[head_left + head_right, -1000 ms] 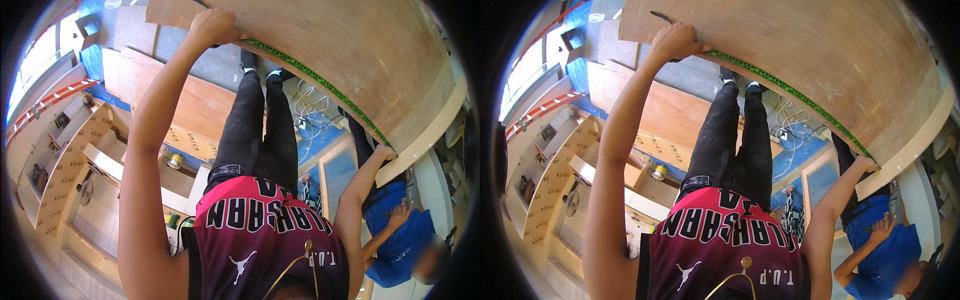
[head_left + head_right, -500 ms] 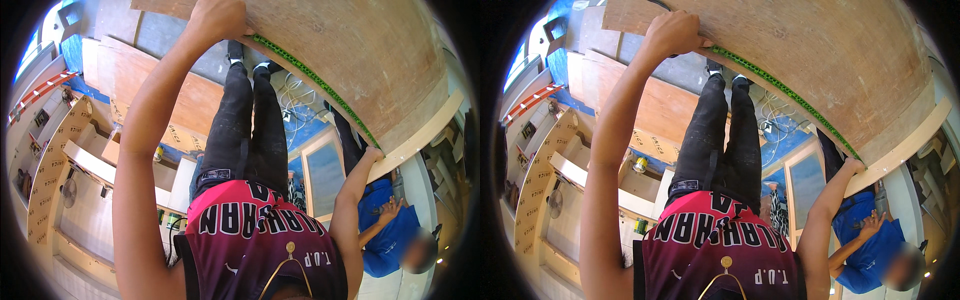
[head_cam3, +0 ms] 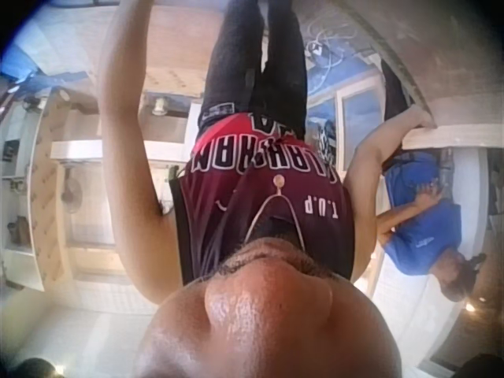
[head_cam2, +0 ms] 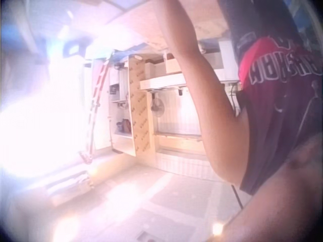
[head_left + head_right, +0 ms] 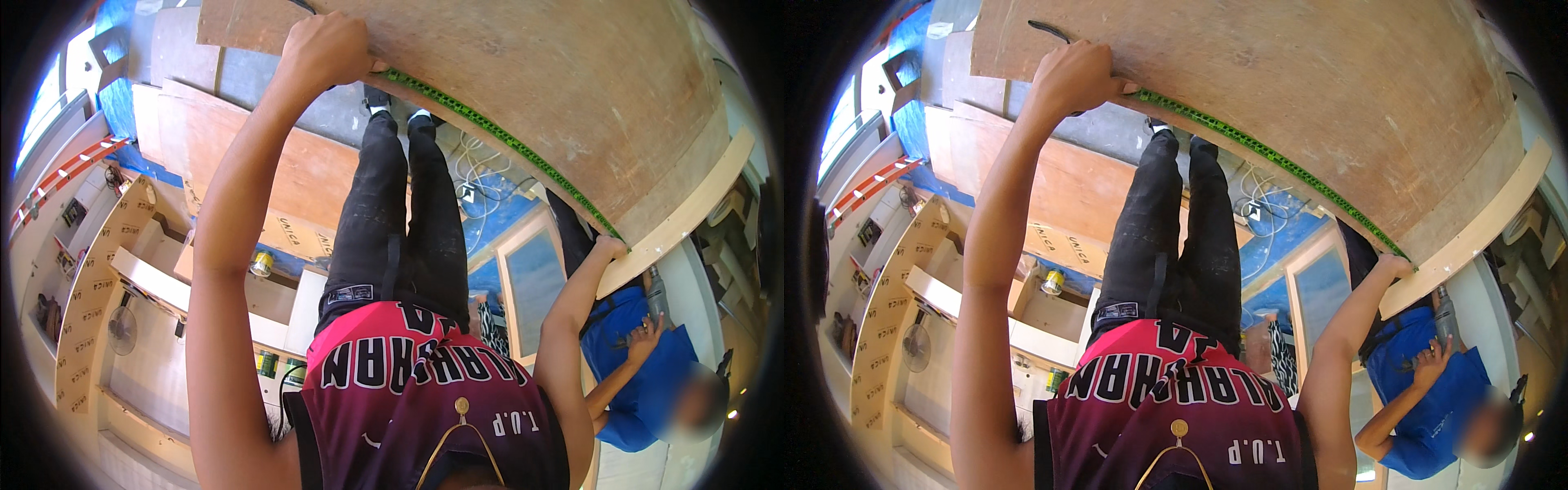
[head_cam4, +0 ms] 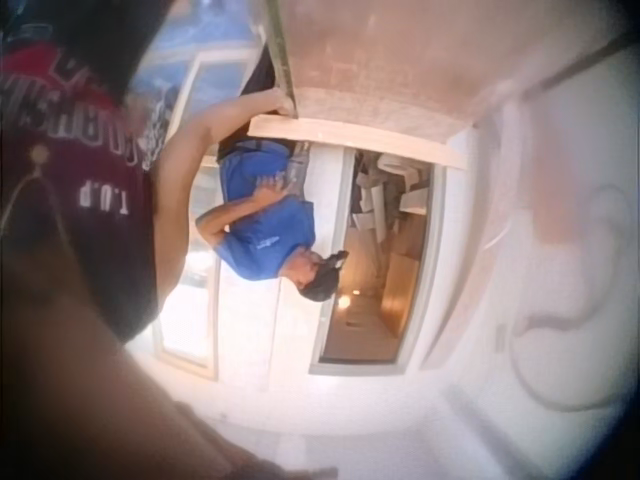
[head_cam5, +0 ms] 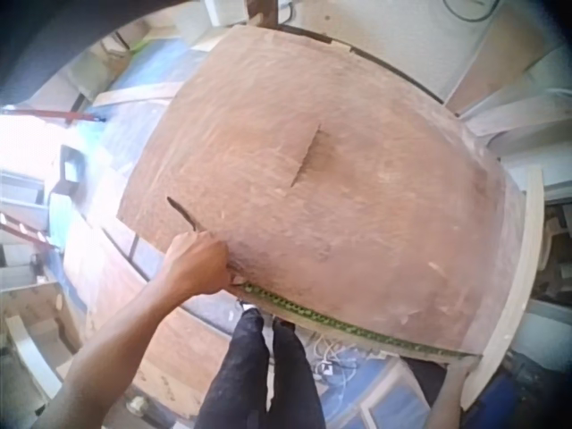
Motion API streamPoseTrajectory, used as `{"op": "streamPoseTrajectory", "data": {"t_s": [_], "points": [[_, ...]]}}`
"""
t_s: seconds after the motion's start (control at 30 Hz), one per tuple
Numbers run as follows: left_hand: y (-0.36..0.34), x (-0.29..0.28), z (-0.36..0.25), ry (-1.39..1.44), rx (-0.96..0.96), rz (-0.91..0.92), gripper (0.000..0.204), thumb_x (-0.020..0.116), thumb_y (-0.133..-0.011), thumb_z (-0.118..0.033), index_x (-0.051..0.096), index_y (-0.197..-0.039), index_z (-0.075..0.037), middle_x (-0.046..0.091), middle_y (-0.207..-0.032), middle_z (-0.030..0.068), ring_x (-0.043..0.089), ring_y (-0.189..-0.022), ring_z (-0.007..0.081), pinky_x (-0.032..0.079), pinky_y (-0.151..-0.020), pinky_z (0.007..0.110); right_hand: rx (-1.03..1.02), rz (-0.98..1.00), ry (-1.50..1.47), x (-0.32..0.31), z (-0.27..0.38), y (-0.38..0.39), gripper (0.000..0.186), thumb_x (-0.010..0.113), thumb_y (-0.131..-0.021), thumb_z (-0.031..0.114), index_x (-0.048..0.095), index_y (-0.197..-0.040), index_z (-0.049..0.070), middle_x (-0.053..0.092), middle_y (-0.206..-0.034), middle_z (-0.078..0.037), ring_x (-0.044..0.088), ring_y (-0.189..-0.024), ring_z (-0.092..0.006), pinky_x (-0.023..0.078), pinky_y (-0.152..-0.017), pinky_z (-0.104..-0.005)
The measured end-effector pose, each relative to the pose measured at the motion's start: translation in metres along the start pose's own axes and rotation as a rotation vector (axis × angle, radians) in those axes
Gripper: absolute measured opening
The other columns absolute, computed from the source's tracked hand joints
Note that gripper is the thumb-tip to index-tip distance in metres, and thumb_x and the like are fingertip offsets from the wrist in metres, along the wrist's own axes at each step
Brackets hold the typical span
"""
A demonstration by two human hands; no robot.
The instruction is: The person measures the edge of a curved plywood piece with a measuring tape and marks it with a pencil while another person assists by holding the wood and using a drill.
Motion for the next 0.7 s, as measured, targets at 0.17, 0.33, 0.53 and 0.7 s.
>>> {"op": "streamPoseTrajectory", "data": {"t_s": [0.17, 0.33, 0.53, 0.7], "points": [[-0.011, -0.006, -0.010, 0.039, -0.007, 0.059, 0.051, 0.077, -0.084, -0.050, 0.077, -0.088, 0.001, 0.072, -0.091, 0.0263, 0.072, -0.086, 0.0434, 0.057, -0.078, 0.050, 0.008, 0.266, -0.093, -0.002, 0.009, -0.036, 0.057, 0.036, -0.104, 0.041, 0.051, -0.147, 0.008, 0.048, -0.156, -0.011, 0.048, -0.139, -0.0341, 0.043, -0.110, -0.0572], [-0.009, 0.009, -0.003, 0.028, 0.092, 0.036, 0.057, 0.068, -0.090, -0.054, 0.075, -0.075, 0.000, 0.065, -0.071, 0.0278, 0.066, -0.064, 0.0432, 0.049, -0.061, 0.054, -0.040, 0.707, -0.260, 0.030, 0.004, 0.047, 0.070, 0.026, -0.104, 0.049, 0.043, -0.154, 0.003, 0.046, -0.155, -0.019, 0.045, -0.140, -0.0422, 0.038, -0.116, -0.0591], [0.003, 0.006, -0.018, 0.084, -0.001, 0.196, 0.043, 0.069, -0.085, -0.039, 0.072, -0.066, -0.001, 0.065, -0.065, 0.0248, 0.069, -0.066, 0.0383, 0.049, -0.064, 0.051, -0.229, 0.307, -0.255, 0.011, 0.039, 0.035, 0.056, 0.038, -0.106, 0.027, 0.036, -0.157, 0.005, 0.044, -0.156, -0.016, 0.050, -0.136, -0.0333, 0.043, -0.113, -0.0469], [0.005, -0.002, -0.026, 0.038, 0.002, 0.194, 0.044, 0.071, -0.088, -0.039, 0.074, -0.065, -0.003, 0.067, -0.061, 0.0204, 0.070, -0.064, 0.0350, 0.052, -0.066, 0.048, -0.189, 0.149, -0.155, -0.010, 0.037, 0.055, 0.062, 0.036, -0.107, 0.025, 0.020, -0.165, 0.009, 0.038, -0.161, -0.021, 0.049, -0.138, -0.0357, 0.041, -0.114, -0.0443]]}}
Point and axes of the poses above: each hand's wrist, its own y-axis away from the middle knuckle, its own x-axis out of the palm, z = x × y, the point moved 7 cm from there along -y, towards the middle knuckle
